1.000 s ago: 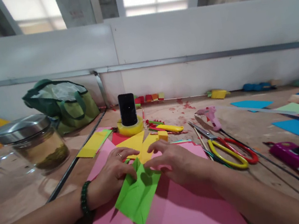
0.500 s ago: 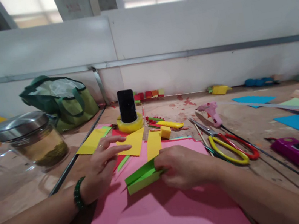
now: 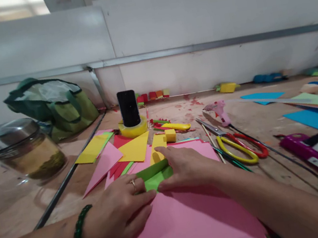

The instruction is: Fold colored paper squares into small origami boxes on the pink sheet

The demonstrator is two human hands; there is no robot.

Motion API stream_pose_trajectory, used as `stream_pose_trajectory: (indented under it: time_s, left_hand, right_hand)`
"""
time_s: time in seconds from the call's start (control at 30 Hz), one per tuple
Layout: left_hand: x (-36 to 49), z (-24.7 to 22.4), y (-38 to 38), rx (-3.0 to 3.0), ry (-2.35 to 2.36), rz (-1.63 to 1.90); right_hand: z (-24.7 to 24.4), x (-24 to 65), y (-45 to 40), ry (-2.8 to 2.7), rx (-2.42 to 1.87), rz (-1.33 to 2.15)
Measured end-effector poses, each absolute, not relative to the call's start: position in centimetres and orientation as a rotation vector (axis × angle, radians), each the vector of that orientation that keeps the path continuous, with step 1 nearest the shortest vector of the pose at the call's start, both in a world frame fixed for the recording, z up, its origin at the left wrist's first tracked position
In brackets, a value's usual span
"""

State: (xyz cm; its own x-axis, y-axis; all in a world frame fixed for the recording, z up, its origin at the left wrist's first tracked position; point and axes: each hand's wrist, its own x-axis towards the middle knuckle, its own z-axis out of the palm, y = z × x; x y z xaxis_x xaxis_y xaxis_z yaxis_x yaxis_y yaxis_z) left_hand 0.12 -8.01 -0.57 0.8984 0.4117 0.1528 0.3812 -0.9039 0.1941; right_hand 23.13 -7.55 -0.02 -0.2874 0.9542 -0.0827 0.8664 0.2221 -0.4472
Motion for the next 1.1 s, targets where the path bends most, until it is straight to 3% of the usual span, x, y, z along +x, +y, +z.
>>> stream_pose_trajectory:
  time_s: [0.23,0.4,0.63,0.93,1.1]
  left_hand:
    - [0.2,0.3,-9.0,3.003,0.618,0.171]
    - [-0.2,0.0,-9.5,3.045,0.632,0.305]
    - [-0.3,-0.8,-8.0,2.887,0.723,0.303]
    - [-0.2,-1.4,-6.1,2.567,0.909,0.697]
    - [0.0,-0.8,-6.0,2.418,0.801,0.626]
  right_hand:
    - [-0.3,25.4,-6.4,-2.302,-1.802,0.776]
    - [0.5,26.0,-6.4,-2.315,-1.767,0.849]
    - [0.3,25.7,-5.6,-2.404,-1.423,0.815]
    - [0.1,23.5,-6.9,-2.094,-1.161,0.992]
    - [-0.7,22.3,-7.9,-2.027,-1.122,0.945]
